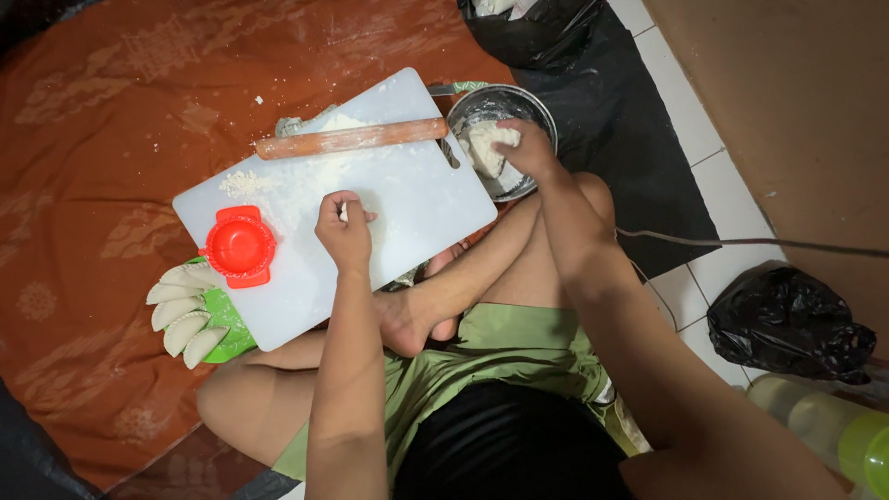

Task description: Rolling out dough and using a mold to create shaped pastries

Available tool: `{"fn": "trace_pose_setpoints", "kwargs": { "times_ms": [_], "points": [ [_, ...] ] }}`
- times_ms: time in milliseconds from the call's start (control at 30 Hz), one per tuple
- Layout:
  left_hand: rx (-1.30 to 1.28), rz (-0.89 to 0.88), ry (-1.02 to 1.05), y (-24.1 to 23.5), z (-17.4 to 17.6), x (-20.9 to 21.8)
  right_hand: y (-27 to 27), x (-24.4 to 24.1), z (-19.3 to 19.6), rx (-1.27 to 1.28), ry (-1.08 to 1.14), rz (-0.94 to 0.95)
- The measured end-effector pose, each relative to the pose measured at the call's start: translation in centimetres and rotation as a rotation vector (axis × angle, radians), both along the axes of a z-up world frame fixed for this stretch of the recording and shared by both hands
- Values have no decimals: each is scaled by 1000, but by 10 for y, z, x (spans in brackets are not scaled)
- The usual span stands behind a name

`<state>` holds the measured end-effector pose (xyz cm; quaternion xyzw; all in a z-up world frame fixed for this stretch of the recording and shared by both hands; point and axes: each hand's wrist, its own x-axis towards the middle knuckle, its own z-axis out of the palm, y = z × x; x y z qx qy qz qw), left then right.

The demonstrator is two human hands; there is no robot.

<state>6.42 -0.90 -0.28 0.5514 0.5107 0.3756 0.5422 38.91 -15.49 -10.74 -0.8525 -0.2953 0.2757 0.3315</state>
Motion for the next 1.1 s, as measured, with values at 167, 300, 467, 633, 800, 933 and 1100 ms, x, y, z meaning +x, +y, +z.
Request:
{"fn": "trace_pose_setpoints", "kwargs": {
  "times_ms": [167, 300, 467, 633, 800, 933, 1100],
  "points": [
    [23, -6, 17, -1, -2, -2, -2, -2, 6, -16, 9, -21],
    [14, 6, 18, -2, 2, 0, -6, 2, 1, -24, -9, -37],
    [47, 12, 30, -2, -1, -1, -7, 5, -8, -42, -5, -47],
    [53, 16, 44, -1, -1, 0, -8, 1, -2, 133, 223, -171],
    [57, 24, 50, -3, -1, -1, -6, 4, 5, 30, 40, -16],
    [53, 20, 42, -4, -3, -1, -3, -4, 17, -70, -122, 120],
    [56, 29, 53, -4, 1, -1, -5, 3, 9, -87, -129, 84]
  ]
}}
